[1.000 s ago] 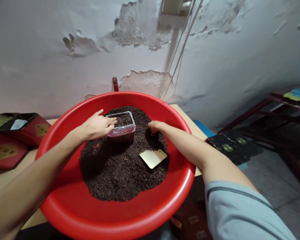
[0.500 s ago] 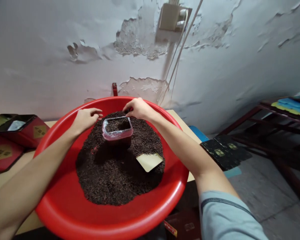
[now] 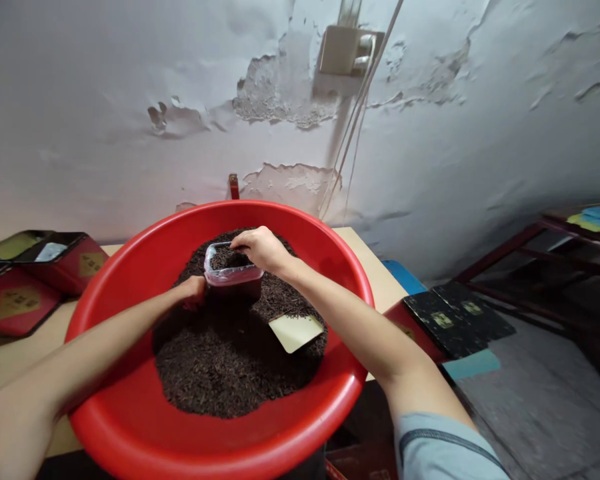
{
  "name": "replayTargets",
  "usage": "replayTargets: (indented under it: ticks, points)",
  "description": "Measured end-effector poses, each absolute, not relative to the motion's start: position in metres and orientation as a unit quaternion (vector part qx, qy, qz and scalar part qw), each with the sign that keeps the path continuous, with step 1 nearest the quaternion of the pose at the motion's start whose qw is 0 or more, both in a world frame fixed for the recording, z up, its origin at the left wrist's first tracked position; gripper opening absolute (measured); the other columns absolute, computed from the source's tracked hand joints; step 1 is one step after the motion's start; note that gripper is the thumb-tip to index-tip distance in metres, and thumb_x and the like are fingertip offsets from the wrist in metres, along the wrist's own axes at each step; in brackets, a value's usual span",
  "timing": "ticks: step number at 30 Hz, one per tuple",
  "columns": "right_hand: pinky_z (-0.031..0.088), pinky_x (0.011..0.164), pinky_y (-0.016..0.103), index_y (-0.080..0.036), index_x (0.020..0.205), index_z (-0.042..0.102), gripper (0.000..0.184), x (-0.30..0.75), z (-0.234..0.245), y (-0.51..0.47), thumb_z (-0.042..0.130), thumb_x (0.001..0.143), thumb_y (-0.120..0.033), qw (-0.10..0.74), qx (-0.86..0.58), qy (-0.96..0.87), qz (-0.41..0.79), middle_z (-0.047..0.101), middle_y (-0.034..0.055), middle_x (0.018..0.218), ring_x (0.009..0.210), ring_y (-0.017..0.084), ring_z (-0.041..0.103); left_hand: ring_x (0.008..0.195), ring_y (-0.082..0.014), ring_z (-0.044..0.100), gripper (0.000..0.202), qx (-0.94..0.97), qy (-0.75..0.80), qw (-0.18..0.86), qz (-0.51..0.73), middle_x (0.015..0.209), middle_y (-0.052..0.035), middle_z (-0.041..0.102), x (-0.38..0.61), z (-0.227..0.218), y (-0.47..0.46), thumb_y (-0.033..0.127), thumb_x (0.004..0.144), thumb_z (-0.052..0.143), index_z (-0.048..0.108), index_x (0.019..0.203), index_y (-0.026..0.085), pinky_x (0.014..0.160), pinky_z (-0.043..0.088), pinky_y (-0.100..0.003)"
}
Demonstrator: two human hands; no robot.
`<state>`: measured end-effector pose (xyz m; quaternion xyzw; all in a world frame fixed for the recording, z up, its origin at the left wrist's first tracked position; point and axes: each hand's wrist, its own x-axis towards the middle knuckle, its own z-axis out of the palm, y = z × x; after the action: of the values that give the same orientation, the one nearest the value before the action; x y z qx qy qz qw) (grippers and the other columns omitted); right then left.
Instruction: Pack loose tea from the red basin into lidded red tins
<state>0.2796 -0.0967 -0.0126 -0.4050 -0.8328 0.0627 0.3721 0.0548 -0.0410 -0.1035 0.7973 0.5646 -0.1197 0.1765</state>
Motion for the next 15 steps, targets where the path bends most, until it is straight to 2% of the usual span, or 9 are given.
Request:
replayTargets:
  ticks: [2,4,7,10,12,15]
  points:
    - [0.058,0.093,0.03,-0.018,0.092,0.082,0.027,0.282,-0.014,-0.096,0.066,0.081,0.001,0.376,-0.406,-0.831,0.052,0.079,0.0073,0.1,0.096,0.019,0.075,0.061,-0.0278,0.073,0.011,0.788,0.587,0.153,-0.106,0.056,-0.0083,0.07,0.052,-0.08,-0.031,0.006,0.059,0.077,0.07,0.058,0.015,0.058,0.058,-0.03]
    - [0.058,0.092,0.03,-0.015,0.092,0.082,0.025,0.284,-0.013,-0.094,0.066,0.081,0.001,0.375,-0.412,-0.829,0.042,0.079,0.0102,0.1,0.094,0.02,0.075,0.077,-0.0266,0.076,0.006,0.789,0.598,0.123,-0.068,0.073,-0.0102,0.077,0.047,-0.049,-0.024,0.013,0.069,0.074,0.076,0.073,0.015,0.068,0.058,-0.028]
    - [0.058,0.089,0.03,-0.014,0.093,0.082,0.021,0.285,-0.009,-0.089,0.07,0.081,-0.002,0.371,-0.435,-0.819,0.048,0.079,0.0114,0.095,0.089,0.021,0.076,0.086,-0.0207,0.075,0.017,0.814,0.559,0.127,0.096,0.089,-0.0065,0.08,0.042,-0.005,-0.027,0.024,0.08,0.069,0.078,0.094,0.017,0.076,0.056,-0.024]
    - [0.058,0.087,0.029,-0.018,0.094,0.082,0.02,0.286,-0.009,-0.086,0.073,0.081,-0.006,0.377,-0.446,-0.808,0.077,0.08,0.0072,0.091,0.084,0.019,0.076,0.082,-0.0189,0.074,0.017,0.828,0.465,0.158,0.27,0.089,-0.0042,0.08,0.049,0.018,-0.045,0.025,0.079,0.072,0.079,0.093,0.017,0.079,0.057,-0.026]
    - [0.058,0.086,0.029,-0.019,0.094,0.082,0.022,0.285,-0.01,-0.084,0.072,0.081,-0.005,0.384,-0.439,-0.807,0.089,0.08,0.0056,0.091,0.084,0.018,0.075,0.081,-0.0185,0.074,0.016,0.84,0.416,0.162,0.309,0.089,-0.0041,0.08,0.059,0.02,-0.058,0.019,0.077,0.072,0.079,0.091,0.017,0.082,0.058,-0.028]
    - [0.057,0.088,0.029,-0.018,0.088,0.081,0.029,0.283,-0.011,-0.084,0.068,0.075,0.005,0.397,-0.415,-0.814,0.086,0.079,0.006,0.094,0.089,0.017,0.074,0.081,-0.0185,0.075,0.02,0.855,0.37,0.161,0.325,0.09,-0.0045,0.081,0.073,0.013,-0.069,0.011,0.076,0.07,0.08,0.093,0.016,0.084,0.059,-0.03]
